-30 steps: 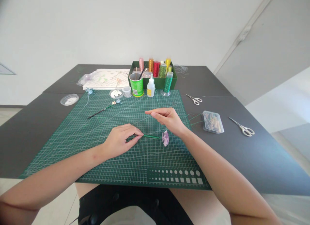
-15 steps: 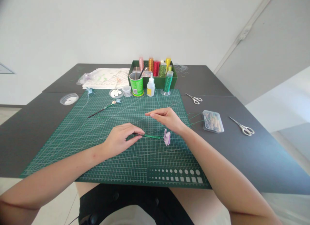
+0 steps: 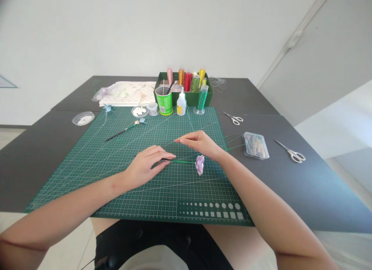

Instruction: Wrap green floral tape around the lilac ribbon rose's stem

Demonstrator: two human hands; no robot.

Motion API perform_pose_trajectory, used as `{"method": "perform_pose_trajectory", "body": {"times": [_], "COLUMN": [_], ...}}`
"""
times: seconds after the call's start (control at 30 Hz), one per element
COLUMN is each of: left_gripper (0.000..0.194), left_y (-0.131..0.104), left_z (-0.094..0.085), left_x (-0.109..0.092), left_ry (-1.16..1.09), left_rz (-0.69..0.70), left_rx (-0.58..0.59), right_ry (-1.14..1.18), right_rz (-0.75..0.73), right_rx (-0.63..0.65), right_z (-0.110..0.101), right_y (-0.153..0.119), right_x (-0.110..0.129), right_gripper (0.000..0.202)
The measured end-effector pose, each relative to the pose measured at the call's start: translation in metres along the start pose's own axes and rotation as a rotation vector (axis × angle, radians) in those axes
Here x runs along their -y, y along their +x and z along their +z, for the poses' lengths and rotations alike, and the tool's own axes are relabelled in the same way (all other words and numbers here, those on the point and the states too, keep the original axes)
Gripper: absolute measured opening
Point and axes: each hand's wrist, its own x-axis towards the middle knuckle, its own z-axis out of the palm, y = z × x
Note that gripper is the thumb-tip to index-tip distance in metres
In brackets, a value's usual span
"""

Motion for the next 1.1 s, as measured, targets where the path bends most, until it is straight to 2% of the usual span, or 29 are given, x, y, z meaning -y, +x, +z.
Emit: {"method": "perform_pose_trajectory", "body": {"times": [0.2, 0.37, 0.47, 0.63, 0.7, 0.8, 0.9, 1.1], "left_gripper": [0.02, 0.02, 0.018, 0.016, 0.019, 0.022, 0.022, 0.02], "left_y": [-0.001, 0.0, 0.003, 0.008, 0.01, 0.014, 0.018, 0.023], "left_z": [0.0, -0.001, -0.004, -0.007, -0.007, -0.006, -0.007, -0.015], "left_x": [-0.001, -0.001, 0.0, 0.015, 0.026, 0.04, 0.049, 0.061], "left_ry": [0.001, -0.093, -0.239, -0.54, -0.635, -0.728, -0.807, -0.84], "left_rz": [0.021, -0.02, -0.142, -0.472, -0.577, -0.663, -0.727, -0.8], "left_rx": [-0.014, -0.1, -0.159, -0.335, -0.412, -0.53, -0.62, -0.73], "right_ry": [-0.059, -0.01, 0.107, 0.346, 0.35, 0.213, 0.081, 0.099], "right_rz": [0.001, -0.003, 0.006, -0.007, -0.029, -0.028, -0.025, -0.046], "right_rx": [0.022, 0.013, 0.001, -0.037, -0.108, -0.246, -0.419, -0.794], "right_z": [-0.001, -0.001, -0.001, -0.018, -0.033, -0.062, -0.093, -0.146], "right_y": [0.0, 0.0, 0.0, -0.002, -0.004, -0.013, -0.025, -0.059], "right_x": [0.0, 0.0, -0.001, -0.001, 0.001, 0.005, 0.006, -0.003], "right_gripper": [0.05, 0.044, 0.042, 0.035, 0.031, 0.027, 0.021, 0.012]}}
